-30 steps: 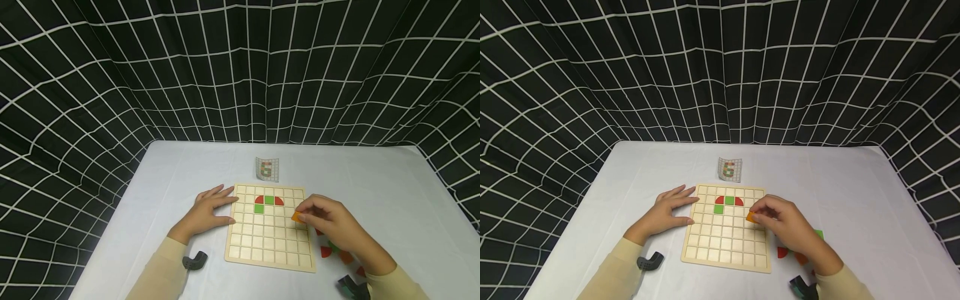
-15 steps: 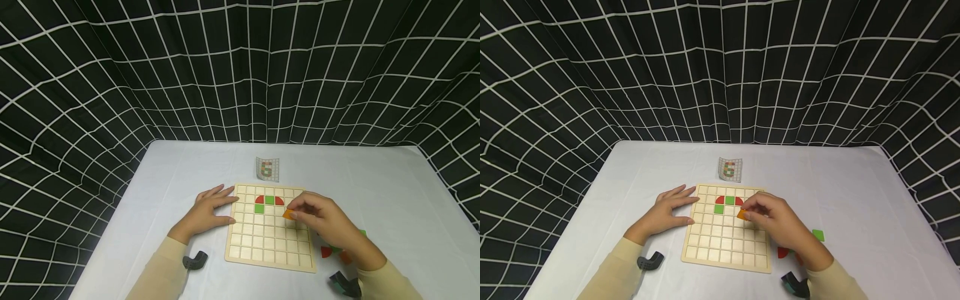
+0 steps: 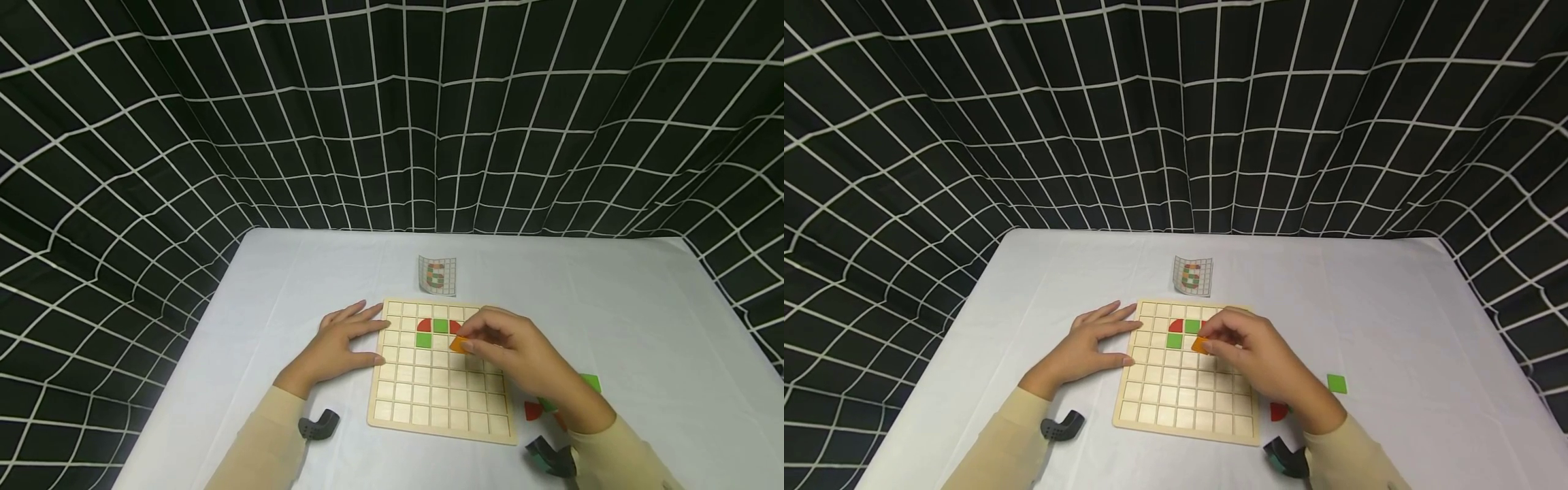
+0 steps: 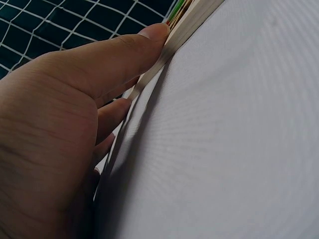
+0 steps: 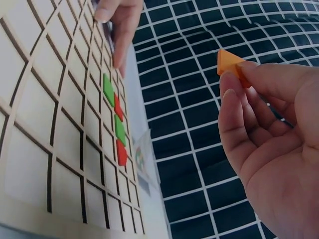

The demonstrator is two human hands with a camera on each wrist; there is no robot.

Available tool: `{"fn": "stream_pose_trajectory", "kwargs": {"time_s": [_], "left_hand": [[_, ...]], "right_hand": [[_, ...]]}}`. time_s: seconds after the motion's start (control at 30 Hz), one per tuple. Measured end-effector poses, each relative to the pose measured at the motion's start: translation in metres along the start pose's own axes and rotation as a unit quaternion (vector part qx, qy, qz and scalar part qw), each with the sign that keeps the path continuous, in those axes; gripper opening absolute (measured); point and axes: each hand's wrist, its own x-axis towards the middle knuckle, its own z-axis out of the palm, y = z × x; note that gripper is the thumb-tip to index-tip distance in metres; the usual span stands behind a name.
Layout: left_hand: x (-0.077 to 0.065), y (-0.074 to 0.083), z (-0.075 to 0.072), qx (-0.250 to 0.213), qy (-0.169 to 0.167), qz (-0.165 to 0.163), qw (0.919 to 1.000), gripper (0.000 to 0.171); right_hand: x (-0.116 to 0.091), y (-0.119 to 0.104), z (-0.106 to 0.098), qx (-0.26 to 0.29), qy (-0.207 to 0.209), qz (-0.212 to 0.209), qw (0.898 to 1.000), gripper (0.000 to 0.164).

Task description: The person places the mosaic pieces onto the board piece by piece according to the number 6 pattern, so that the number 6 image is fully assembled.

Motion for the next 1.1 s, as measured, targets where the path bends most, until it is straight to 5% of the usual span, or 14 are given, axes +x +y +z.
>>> {"fn": "stream_pose_trajectory", "kwargs": {"time_s": [1.1], "left_hand": [[0.002, -0.004, 0.001, 0.005, -0.01, -0.005, 0.9999, 0.068]], "right_hand": [[0.031, 0.01, 0.028, 0.018, -0.027, 0.056, 0.998, 0.013]]}}
